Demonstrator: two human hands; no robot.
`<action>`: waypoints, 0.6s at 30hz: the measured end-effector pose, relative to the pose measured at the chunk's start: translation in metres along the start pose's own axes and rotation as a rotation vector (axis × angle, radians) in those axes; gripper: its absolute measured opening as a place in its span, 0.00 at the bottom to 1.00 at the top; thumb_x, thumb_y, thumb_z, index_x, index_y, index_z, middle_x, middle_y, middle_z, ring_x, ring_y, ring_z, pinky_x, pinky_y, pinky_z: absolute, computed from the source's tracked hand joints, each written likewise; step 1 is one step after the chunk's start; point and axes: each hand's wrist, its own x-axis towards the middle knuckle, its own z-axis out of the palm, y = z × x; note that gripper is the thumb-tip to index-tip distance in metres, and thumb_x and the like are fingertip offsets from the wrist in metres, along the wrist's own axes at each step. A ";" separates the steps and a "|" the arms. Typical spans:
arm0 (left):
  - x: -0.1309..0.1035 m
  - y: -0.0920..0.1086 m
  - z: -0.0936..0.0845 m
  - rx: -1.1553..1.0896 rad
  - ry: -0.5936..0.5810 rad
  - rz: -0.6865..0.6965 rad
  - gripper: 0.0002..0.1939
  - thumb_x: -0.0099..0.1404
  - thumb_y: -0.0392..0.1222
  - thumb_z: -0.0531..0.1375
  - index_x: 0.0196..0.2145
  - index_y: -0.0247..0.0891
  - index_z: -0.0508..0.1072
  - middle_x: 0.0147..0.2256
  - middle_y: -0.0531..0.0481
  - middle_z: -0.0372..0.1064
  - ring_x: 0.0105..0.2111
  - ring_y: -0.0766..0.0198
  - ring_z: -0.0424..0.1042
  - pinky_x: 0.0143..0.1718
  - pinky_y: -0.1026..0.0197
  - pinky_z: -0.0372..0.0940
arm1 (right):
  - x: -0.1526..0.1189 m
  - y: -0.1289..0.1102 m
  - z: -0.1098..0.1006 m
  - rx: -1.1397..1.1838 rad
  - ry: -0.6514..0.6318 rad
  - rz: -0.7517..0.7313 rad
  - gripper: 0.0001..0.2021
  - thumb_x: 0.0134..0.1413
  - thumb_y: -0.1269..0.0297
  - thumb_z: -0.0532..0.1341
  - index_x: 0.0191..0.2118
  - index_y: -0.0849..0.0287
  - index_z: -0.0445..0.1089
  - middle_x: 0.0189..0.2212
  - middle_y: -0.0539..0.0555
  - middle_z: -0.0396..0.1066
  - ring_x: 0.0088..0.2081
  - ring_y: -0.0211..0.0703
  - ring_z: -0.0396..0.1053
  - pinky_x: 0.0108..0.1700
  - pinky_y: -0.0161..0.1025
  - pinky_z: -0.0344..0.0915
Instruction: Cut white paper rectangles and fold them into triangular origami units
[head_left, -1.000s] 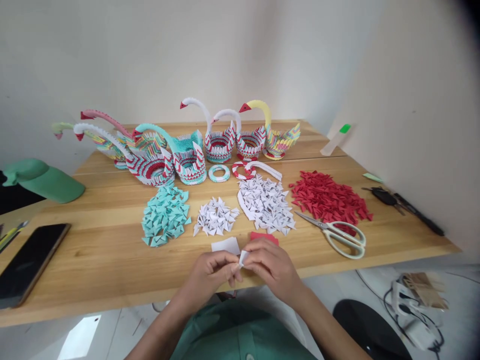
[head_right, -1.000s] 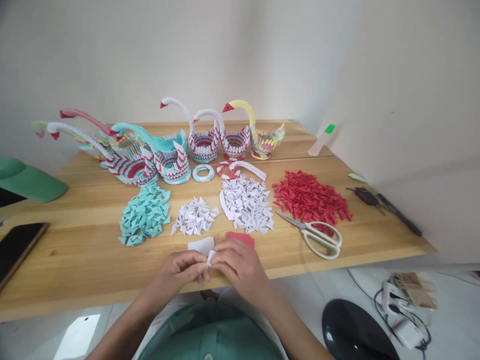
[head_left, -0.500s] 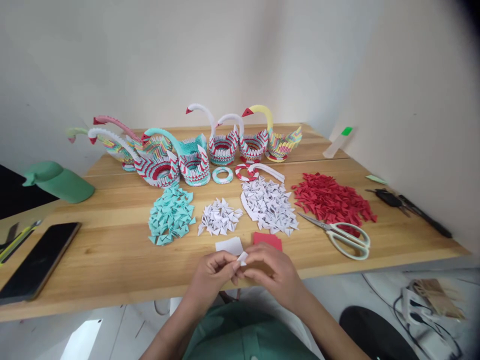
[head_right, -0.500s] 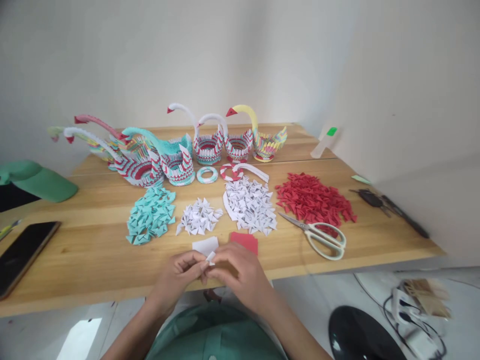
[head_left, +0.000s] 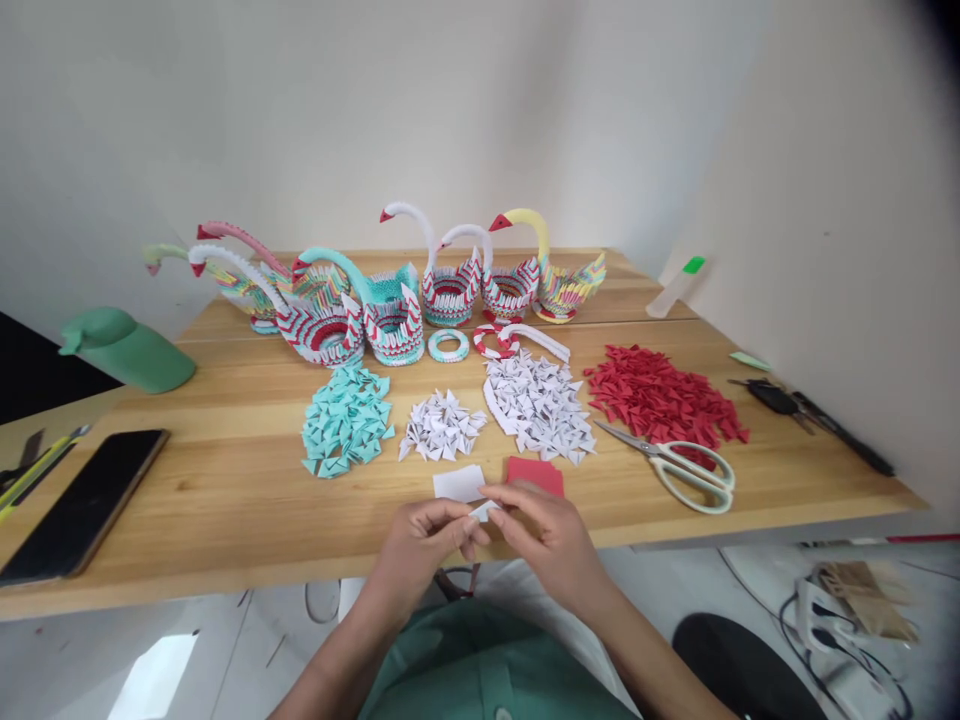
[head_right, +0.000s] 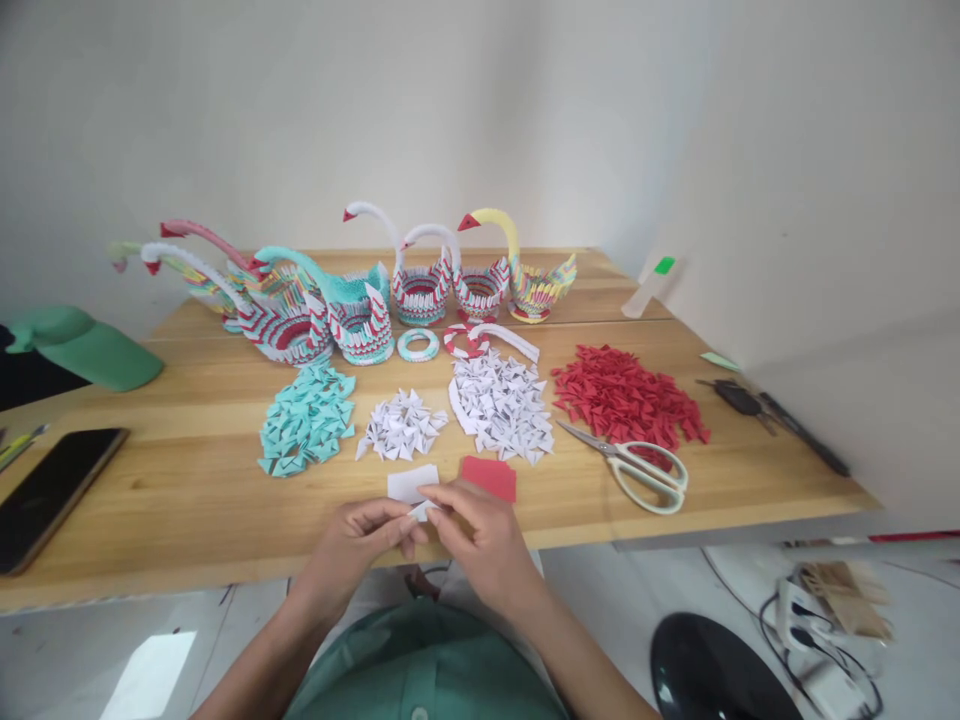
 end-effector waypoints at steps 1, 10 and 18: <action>0.000 -0.001 0.000 0.002 0.005 0.001 0.11 0.56 0.46 0.64 0.25 0.33 0.78 0.20 0.49 0.72 0.22 0.66 0.67 0.28 0.65 0.62 | 0.000 0.001 0.000 -0.001 0.001 -0.011 0.10 0.60 0.68 0.58 0.45 0.56 0.75 0.34 0.53 0.76 0.36 0.41 0.73 0.39 0.34 0.68; 0.001 -0.002 0.002 -0.008 0.021 0.036 0.10 0.57 0.45 0.64 0.29 0.34 0.79 0.25 0.49 0.76 0.24 0.65 0.69 0.31 0.64 0.65 | 0.000 -0.001 -0.001 0.035 -0.021 0.065 0.08 0.60 0.68 0.59 0.40 0.54 0.76 0.32 0.50 0.77 0.34 0.40 0.73 0.38 0.34 0.67; 0.002 0.000 0.001 0.018 0.020 0.021 0.09 0.57 0.43 0.64 0.28 0.35 0.79 0.24 0.49 0.76 0.24 0.66 0.69 0.31 0.64 0.64 | 0.000 0.000 -0.001 -0.008 -0.040 0.008 0.08 0.61 0.70 0.59 0.40 0.54 0.75 0.32 0.50 0.76 0.34 0.39 0.72 0.38 0.34 0.65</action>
